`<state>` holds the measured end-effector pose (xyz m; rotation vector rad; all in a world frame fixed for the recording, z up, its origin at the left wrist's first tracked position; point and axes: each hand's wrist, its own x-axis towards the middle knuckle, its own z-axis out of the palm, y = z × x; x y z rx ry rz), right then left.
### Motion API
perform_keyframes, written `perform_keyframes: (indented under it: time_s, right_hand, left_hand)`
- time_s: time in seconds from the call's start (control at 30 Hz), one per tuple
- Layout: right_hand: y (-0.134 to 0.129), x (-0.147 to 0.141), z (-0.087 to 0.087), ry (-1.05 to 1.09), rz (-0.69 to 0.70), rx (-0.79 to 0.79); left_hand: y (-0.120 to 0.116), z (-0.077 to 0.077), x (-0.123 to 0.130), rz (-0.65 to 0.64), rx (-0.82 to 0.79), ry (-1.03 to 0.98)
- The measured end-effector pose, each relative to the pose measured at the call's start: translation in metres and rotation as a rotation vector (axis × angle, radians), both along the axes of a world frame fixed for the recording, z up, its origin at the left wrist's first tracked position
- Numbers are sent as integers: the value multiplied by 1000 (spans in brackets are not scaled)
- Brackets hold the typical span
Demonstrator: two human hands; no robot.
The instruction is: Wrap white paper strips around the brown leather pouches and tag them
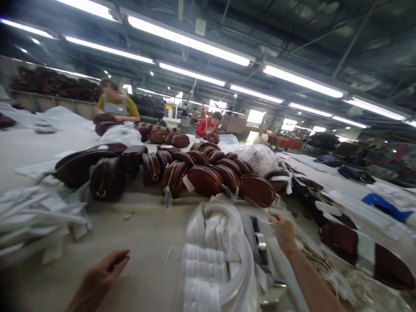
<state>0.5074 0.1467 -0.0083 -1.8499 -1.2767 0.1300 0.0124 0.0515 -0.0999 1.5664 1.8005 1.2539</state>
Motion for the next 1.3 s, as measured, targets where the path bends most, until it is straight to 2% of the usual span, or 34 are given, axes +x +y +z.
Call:
perform_keyframes:
  time_s: [0.1, 0.17, 0.33, 0.47, 0.6, 0.67, 0.73, 0.83, 0.97, 1.07, 1.1, 1.17, 1.27, 1.3]
  right_hand:
    - [51, -49, 4, -133, 158, -66]
    - [86, -87, 8, -235, 253, -69]
    - [170, -169, 19, -450, 398, -85]
    - [215, -204, 18, -558, 406, -138]
    - [228, -216, 9, -614, 318, -203]
    - [224, -216, 7, -631, 293, -201]
    - [216, -216, 10, -638, 274, -173]
    - [202, -212, 29, -629, 218, -94]
    - [167, -209, 84, -581, 132, 68]
    - [121, -217, 130, -485, 165, 190]
    - [103, -222, 141, -459, 206, 207]
    - [63, -234, 155, -444, 361, 196]
    - [4, -255, 152, -488, 763, 171]
    - [-14, -262, 148, -540, 913, 185]
  left_hand:
    - [33, -6, 25, -39, -6, -44]
    - [46, -12, 35, -58, -5, -35]
    - [50, -27, 33, -113, -10, -12]
    - [48, -37, 30, -153, -3, 45]
    - [52, -51, 37, -122, 112, 119]
    - [54, -54, 42, -70, 189, 146]
    - [54, -50, 44, -48, 229, 159]
    - [51, -35, 40, -85, 191, 170]
    - [48, -25, 35, -115, 172, 186]
    - [44, -16, 39, -85, 392, 194]
    - [40, -8, 41, -70, 491, 199]
    - [27, 18, 40, -14, 663, 228]
    - [-10, 68, 21, 148, 794, 266]
    - [-24, 82, 10, 186, 775, 249]
